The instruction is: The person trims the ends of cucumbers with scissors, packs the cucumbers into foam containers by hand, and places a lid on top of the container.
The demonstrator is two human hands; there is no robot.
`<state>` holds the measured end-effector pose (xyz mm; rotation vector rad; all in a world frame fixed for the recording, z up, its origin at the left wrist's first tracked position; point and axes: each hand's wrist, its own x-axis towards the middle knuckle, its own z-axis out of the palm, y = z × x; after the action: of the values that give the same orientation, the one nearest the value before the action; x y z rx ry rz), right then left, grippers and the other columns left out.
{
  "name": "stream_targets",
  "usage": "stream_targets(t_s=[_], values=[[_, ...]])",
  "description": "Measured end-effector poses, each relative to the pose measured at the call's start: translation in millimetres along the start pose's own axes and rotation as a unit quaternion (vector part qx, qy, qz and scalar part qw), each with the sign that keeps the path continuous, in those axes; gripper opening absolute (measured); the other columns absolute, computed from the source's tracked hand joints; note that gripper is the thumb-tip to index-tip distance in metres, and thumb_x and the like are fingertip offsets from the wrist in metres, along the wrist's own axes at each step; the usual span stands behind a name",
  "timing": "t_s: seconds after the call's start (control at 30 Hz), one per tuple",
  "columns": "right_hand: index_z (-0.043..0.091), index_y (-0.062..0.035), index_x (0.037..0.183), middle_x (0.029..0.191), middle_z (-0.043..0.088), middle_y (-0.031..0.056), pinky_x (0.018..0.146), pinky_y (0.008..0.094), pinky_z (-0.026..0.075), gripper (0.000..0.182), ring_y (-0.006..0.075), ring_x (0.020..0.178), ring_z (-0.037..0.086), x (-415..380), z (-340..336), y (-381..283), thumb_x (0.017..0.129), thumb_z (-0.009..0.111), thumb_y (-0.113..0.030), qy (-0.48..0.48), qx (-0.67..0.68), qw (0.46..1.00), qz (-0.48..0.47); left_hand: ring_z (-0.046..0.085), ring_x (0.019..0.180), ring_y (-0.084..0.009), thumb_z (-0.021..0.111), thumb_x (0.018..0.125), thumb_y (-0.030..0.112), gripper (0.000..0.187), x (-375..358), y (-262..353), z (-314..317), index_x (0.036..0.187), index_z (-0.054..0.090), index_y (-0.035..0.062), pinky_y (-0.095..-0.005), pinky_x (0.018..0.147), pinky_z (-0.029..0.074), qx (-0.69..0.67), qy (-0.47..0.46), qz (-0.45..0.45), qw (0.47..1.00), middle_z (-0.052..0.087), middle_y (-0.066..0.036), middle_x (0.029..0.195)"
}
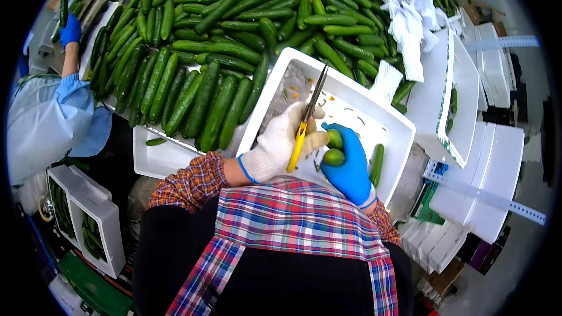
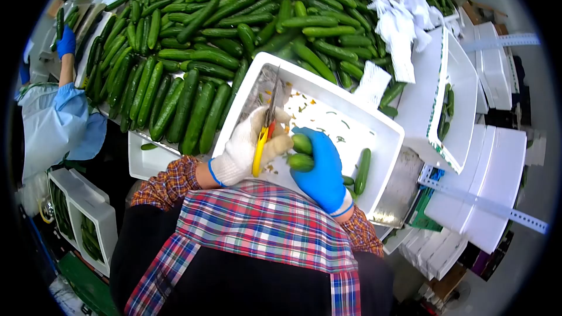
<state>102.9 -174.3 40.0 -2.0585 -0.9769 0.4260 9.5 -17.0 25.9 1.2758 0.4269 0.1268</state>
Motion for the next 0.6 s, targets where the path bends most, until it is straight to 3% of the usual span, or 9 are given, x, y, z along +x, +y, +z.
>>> stream_targets(t_s=[0.03, 0.1, 0.17, 0.23, 0.33, 0.43, 0.53, 0.57, 0.6], values=[[0.056, -0.0041, 0.120, 0.097, 0.062, 0.0097, 0.079, 0.0368, 0.051, 0.049, 0.0246, 0.089, 0.062, 4, -1, 4, 0.072, 0.066, 0.000, -0.014, 0.125, 0.989, 0.075, 0.054, 0.083, -0.0089, 0.076, 0.082, 0.014, 0.045, -2, -2, -4, 0.119, 0.051, 0.0048, -0.0240, 0.072, 0.046, 0.002, 0.010, 0.015, 1.000, 0.055, -0.001, 0.093], [0.052, -0.0020, 0.126, 0.098, 0.061, 0.0087, 0.082, 0.0368, 0.052, 0.053, 0.0191, 0.090, 0.061, 31, -28, -6, 0.074, 0.063, -0.004, -0.080, 0.324, 0.921, 0.202, 0.054, 0.085, -0.0094, 0.074, 0.083, 0.013, 0.041, -8, 3, -8, 0.117, 0.052, 0.0048, -0.0247, 0.075, 0.047, 0.019, 0.019, -0.017, 0.999, 0.057, -0.001, 0.095], [0.045, 0.0017, 0.134, 0.101, 0.061, 0.0105, 0.093, 0.0405, 0.051, 0.057, 0.0216, 0.095, 0.062, 62, -34, 7, 0.083, 0.060, -0.019, -0.099, 0.561, 0.797, 0.202, 0.055, 0.085, -0.0099, 0.073, 0.083, 0.011, 0.040, -9, 2, -11, 0.117, 0.052, 0.0048, -0.0250, 0.076, 0.047, 0.038, 0.031, -0.003, 0.999, 0.057, -0.002, 0.095], [0.048, 0.0007, 0.129, 0.105, 0.061, 0.0121, 0.098, 0.0460, 0.048, 0.049, 0.0262, 0.099, 0.061, 100, -37, 11, 0.087, 0.061, -0.021, -0.069, 0.687, 0.675, 0.259, 0.055, 0.085, -0.0102, 0.072, 0.084, 0.010, 0.040, -11, 2, -18, 0.118, 0.052, 0.0044, -0.0248, 0.076, 0.047, 0.043, 0.012, -0.054, 0.998, 0.057, -0.003, 0.095], [0.053, -0.0013, 0.118, 0.109, 0.061, 0.0160, 0.103, 0.0526, 0.043, 0.036, 0.0314, 0.107, 0.059, 157, -29, 13, 0.090, 0.061, -0.022, -0.062, 0.714, 0.657, 0.237, 0.057, 0.079, -0.0110, 0.069, 0.084, 0.010, 0.037, -14, 9, -16, 0.117, 0.052, 0.0041, -0.0256, 0.072, 0.048, -0.004, 0.011, -0.071, 0.997, 0.058, -0.005, 0.093], [0.053, -0.0026, 0.118, 0.115, 0.059, 0.0187, 0.104, 0.0558, 0.040, 0.033, 0.0364, 0.110, 0.056, 221, 0, 16, 0.091, 0.059, -0.019, -0.080, 0.748, 0.614, 0.241, 0.057, 0.075, -0.0106, 0.068, 0.084, 0.011, 0.037, -10, 16, -17, 0.116, 0.053, 0.0038, -0.0255, 0.070, 0.049, -0.004, 0.019, -0.095, 0.995, 0.058, -0.004, 0.090], [0.046, 0.0022, 0.129, 0.133, 0.049, 0.0226, 0.111, 0.0538, 0.032, 0.042, 0.0375, 0.127, 0.046, 266, 21, 3, 0.096, 0.051, -0.023, -0.146, 0.803, 0.550, 0.176, 0.057, 0.074, -0.0098, 0.068, 0.083, 0.012, 0.036, -8, 14, -16, 0.115, 0.053, 0.0028, -0.0250, 0.068, 0.048, 0.006, 0.024, -0.086, 0.996, 0.058, -0.002, 0.085], [0.043, -0.0002, 0.134, 0.133, 0.050, 0.0225, 0.109, 0.0576, 0.034, 0.048, 0.0380, 0.128, 0.045, 277, 24, 0, 0.093, 0.054, -0.022, -0.190, 0.821, 0.517, 0.150, 0.056, 0.073, -0.0093, 0.068, 0.083, 0.013, 0.036, -6, 11, -16, 0.114, 0.053, 0.0022, -0.0246, 0.068, 0.048, 0.007, 0.023, -0.070, 0.997, 0.058, -0.001, 0.083], [0.041, 0.0000, 0.137, 0.135, 0.049, 0.0228, 0.109, 0.0567, 0.034, 0.049, 0.0381, 0.128, 0.045, 278, 24, -15, 0.094, 0.053, -0.021, -0.137, 0.815, 0.533, 0.179, 0.056, 0.073, -0.0087, 0.068, 0.082, 0.011, 0.035, -5, 9, -15, 0.112, 0.053, 0.0013, -0.0242, 0.067, 0.047, -0.005, 0.031, -0.069, 0.997, 0.057, 0.000, 0.081]])
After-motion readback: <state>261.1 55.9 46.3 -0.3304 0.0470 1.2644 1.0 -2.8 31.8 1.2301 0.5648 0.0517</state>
